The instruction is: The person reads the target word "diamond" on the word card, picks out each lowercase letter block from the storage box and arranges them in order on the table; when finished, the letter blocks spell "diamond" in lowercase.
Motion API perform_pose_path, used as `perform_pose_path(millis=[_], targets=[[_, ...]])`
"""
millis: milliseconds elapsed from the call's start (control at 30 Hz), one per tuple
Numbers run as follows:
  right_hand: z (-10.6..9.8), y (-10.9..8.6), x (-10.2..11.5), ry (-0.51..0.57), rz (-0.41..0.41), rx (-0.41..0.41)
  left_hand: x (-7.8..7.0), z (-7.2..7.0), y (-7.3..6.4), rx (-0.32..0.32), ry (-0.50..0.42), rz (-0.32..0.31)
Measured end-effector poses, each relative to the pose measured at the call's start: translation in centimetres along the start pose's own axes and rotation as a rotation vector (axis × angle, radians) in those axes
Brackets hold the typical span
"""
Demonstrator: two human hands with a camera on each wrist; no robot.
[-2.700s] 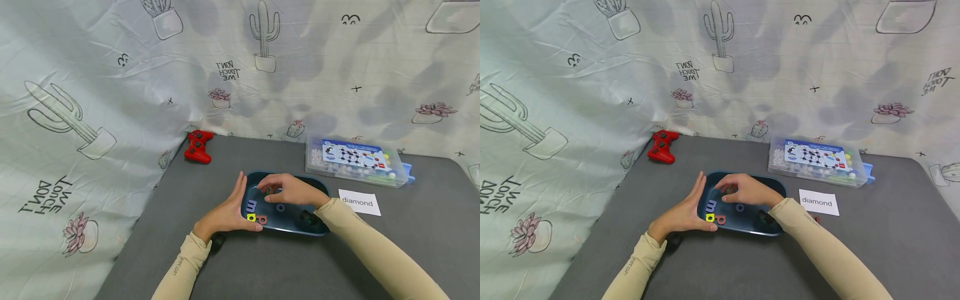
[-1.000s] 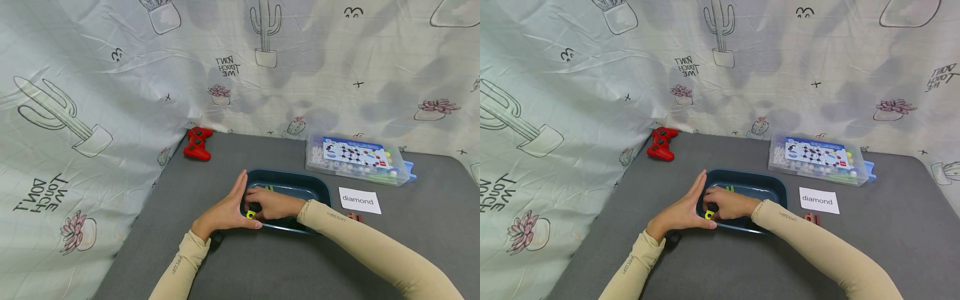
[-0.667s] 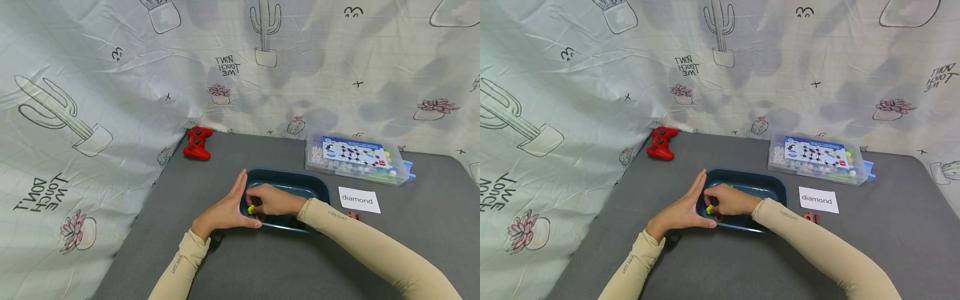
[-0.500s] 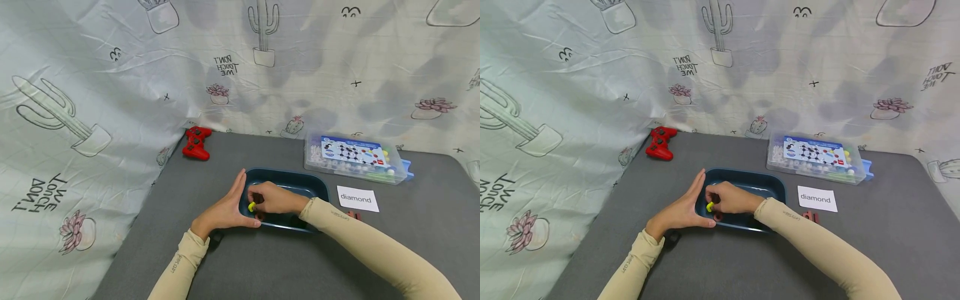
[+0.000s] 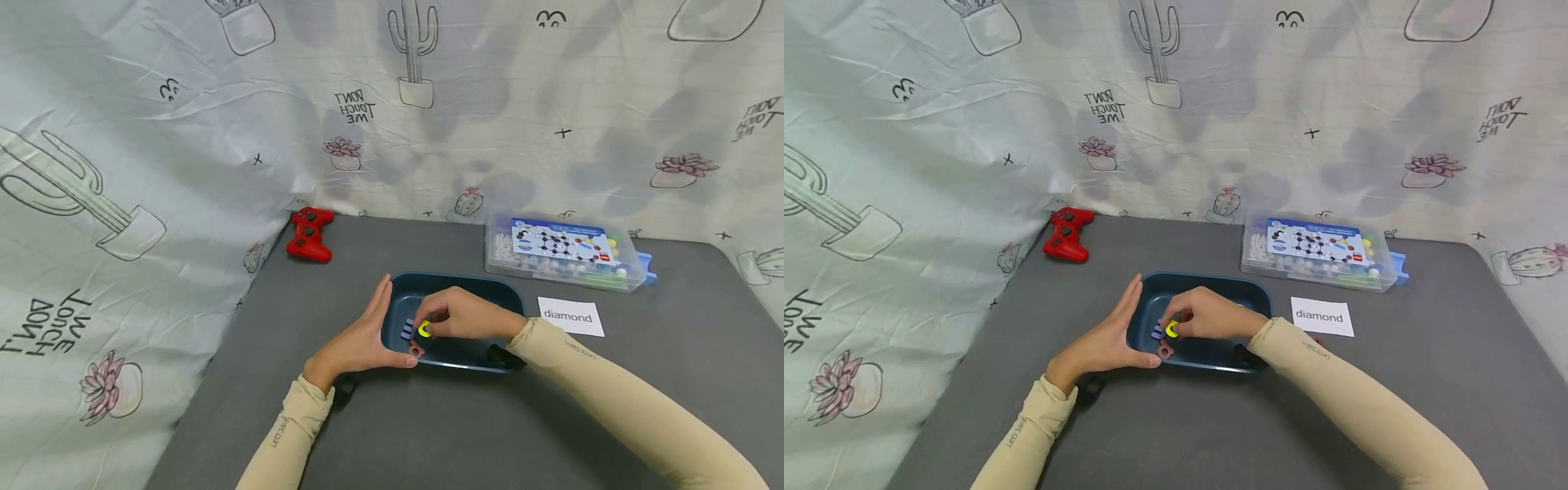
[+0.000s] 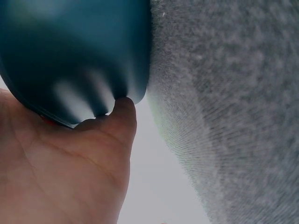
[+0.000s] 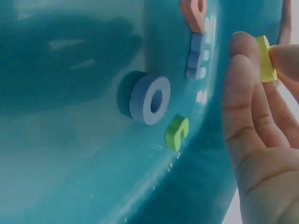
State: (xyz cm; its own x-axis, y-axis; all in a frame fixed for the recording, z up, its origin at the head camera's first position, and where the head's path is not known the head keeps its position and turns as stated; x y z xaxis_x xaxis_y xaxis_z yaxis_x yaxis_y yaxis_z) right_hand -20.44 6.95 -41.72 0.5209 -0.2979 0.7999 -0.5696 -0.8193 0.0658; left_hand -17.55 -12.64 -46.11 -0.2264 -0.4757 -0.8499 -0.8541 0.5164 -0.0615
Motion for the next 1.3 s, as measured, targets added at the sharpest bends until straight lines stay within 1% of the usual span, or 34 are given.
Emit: perform_pose_path(millis=[167, 300, 400, 567, 667, 867, 1033, 1300], targets=[[-1.0, -1.0, 0.3, 0.071, 0.068, -0.022, 0.2, 0.1, 0.1, -0.006, 0.003, -0.011], [-1.9, -1.8, 0.5, 0.089, 0.114, -0.045, 0.2, 0.1, 0.2, -0.013, 0.033, -0.025], [-2.6, -2.4, 0.5, 0.083, 0.123, -0.071, 0.2, 0.1, 0.3, -0.020, 0.041, -0.023], [-3.6, -3.5, 0.7, 0.032, 0.110, -0.125, 0.3, 0.1, 0.3, -0.019, 0.044, -0.030], [-4.0, -4.3, 0.8, 0.020, 0.117, -0.158, 0.2, 0.1, 0.3, -0.021, 0.058, -0.026], [-4.9, -6.0, 0.7, 0.037, 0.158, -0.215, 0.3, 0.3, 0.3, -0.028, 0.077, -0.025], [-5.3, -7.7, 0.2, 0.058, 0.189, -0.239, 0.3, 0.3, 0.1, -0.027, 0.073, -0.027], [-6.1, -10.1, -0.1, 0.112, 0.271, -0.273, 0.2, 0.2, 0.2, -0.022, 0.075, -0.017]])
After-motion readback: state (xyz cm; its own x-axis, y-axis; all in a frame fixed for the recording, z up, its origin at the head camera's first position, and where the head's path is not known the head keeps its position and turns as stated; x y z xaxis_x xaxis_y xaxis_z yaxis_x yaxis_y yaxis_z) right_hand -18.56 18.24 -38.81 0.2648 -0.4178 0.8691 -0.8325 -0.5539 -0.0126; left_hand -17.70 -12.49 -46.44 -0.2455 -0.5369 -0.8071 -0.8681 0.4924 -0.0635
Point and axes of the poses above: each hand's wrist, its own y-axis towards the middle knuckle, its own z-axis out of the palm, x = y × z, the point moved 5 cm from there along y, towards the middle knuckle, and after that the axes turned 2 degrees about -x, right-handed, at the moved point
